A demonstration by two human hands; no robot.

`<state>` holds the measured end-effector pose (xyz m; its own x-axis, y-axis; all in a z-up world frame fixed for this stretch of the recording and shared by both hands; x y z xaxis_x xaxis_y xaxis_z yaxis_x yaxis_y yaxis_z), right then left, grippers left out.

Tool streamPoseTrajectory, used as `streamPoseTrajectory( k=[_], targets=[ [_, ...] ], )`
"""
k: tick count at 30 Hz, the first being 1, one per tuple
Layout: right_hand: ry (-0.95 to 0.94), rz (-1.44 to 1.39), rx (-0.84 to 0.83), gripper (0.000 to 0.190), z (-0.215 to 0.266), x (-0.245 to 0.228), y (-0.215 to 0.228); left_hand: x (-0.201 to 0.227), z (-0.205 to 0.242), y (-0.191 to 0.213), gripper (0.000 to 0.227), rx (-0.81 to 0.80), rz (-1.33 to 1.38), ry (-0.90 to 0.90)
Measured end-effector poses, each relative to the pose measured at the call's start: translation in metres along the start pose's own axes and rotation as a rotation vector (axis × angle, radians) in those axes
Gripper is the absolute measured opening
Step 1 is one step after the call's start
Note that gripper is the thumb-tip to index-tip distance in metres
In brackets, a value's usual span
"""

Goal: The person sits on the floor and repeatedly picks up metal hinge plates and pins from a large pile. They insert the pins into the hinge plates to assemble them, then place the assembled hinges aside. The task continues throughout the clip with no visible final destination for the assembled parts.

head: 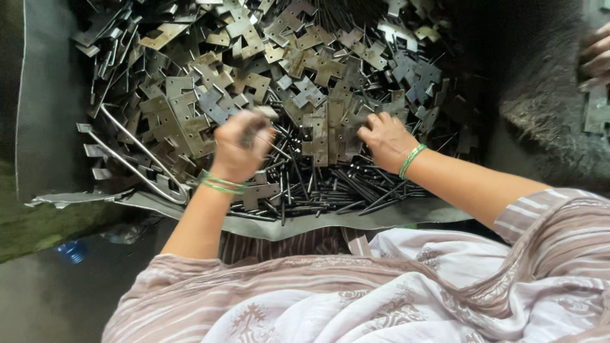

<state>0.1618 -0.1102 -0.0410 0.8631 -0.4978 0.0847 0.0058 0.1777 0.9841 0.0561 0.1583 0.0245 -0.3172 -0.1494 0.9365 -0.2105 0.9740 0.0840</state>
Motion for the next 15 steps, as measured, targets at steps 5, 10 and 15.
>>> streamPoseTrajectory(
  k=[5, 10, 15],
  targets=[
    [-0.043, 0.020, 0.071, 0.058, 0.009, 0.010, 0.013, -0.047, 0.029, -0.051, 0.028, -0.411, -0.912, -0.158],
    [-0.078, -0.066, -0.067, 0.056, -0.004, 0.013, 0.005, -0.044, 0.042, -0.051, 0.026, -0.340, -0.744, -0.361],
    [-0.046, -0.376, -0.049, 0.047, 0.004, 0.021, 0.028, -0.089, 0.037, 0.012, 0.009, 0.472, 0.685, 0.269]
  ],
)
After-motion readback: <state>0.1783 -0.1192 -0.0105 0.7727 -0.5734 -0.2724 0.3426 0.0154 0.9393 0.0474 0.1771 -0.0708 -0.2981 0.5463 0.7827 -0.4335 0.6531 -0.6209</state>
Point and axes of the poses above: each hand's wrist, its own z-axis away from the middle knuckle, its own y-axis out of the back of the hand, x = y × z, the point moved 8 cm from there along -z, towards the middle knuckle, and after that the axes turned 6 degrees about z, right-handed, at the moved point
